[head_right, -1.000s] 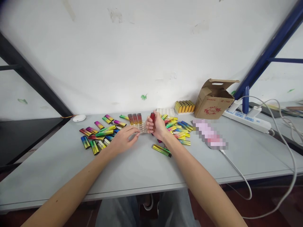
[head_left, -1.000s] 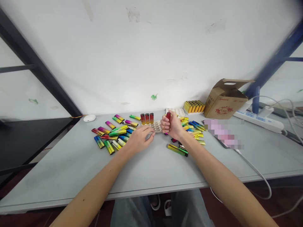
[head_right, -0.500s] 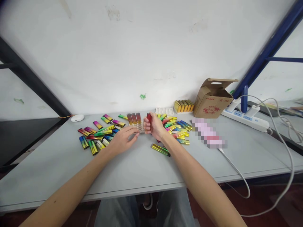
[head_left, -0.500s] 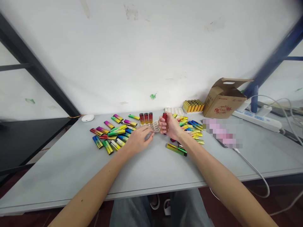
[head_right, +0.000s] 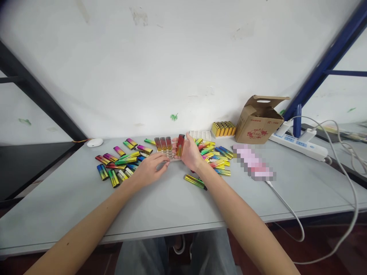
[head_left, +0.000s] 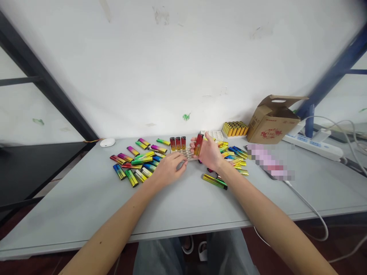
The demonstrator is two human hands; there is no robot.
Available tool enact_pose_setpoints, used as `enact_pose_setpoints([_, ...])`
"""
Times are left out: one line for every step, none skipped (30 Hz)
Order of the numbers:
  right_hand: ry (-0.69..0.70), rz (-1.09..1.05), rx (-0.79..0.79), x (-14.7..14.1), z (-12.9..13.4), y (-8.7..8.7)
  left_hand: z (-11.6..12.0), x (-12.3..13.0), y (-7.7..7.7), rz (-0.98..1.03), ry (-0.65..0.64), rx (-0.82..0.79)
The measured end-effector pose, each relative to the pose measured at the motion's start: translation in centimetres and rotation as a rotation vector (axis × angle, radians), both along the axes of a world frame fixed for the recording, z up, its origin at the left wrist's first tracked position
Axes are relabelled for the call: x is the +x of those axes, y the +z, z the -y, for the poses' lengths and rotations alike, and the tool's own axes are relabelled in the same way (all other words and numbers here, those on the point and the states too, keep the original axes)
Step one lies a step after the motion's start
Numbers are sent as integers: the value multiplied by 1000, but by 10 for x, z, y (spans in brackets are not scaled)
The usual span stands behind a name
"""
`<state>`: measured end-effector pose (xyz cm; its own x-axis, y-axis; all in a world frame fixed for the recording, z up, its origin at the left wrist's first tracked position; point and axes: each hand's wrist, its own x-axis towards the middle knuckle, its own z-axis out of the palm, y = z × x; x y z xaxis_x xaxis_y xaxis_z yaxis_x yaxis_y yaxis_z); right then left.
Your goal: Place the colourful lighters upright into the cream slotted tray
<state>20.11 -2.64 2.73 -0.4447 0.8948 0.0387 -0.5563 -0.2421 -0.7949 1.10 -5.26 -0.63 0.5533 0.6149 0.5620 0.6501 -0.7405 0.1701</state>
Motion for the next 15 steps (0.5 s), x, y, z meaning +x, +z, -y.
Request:
enact_pose_setpoints([-4, -18, 0, 0, 0, 0, 0, 0, 0, 0, 1, -2])
enact_pose_setpoints([-16, -24, -5, 1, 1, 1, 0, 0, 0, 1, 2, -5])
enact_pose_setpoints([-34, -15, -14, 1, 0, 0, 0, 0, 0, 4, 4, -9])
enact_pose_setpoints([-58, 6, -24, 1, -1, 0, 0, 0, 0, 8, 5, -13])
enact_pose_setpoints([-87, 32, -31, 1, -2, -1, 0, 0, 1, 11, 7, -19])
enact_pose_setpoints([-116, 58, -33, 1, -3, -3, 0, 0, 2, 14, 9, -26])
enact_pose_setpoints([-143, 79, -29, 1, -5, -4, 0, 1, 3, 16, 9, -32])
enact_pose_setpoints([-166, 97, -16, 0, -7, -6, 0, 1, 4, 18, 11, -38])
enact_pose_setpoints([-194, 119, 10, 0, -8, -7, 1, 1, 4, 20, 15, -43])
enact_pose_setpoints([-233, 151, 49, 0, -9, -8, 1, 1, 5, 23, 23, -46])
enact_pose_setpoints([-279, 196, 103, 0, -11, -8, 1, 1, 5, 25, 34, -46])
enact_pose_setpoints([-330, 255, 167, 1, -11, -9, 2, 0, 4, 23, 41, -46])
enact_pose_setpoints([-382, 322, 238, 2, -12, -9, 2, 0, 3, 16, 48, -46])
enact_pose_setpoints([-428, 390, 311, 4, -13, -10, 2, -1, 2, 4, 51, -46])
enact_pose_setpoints([-465, 455, 381, 6, -14, -10, 2, -1, 1, -14, 49, -49])
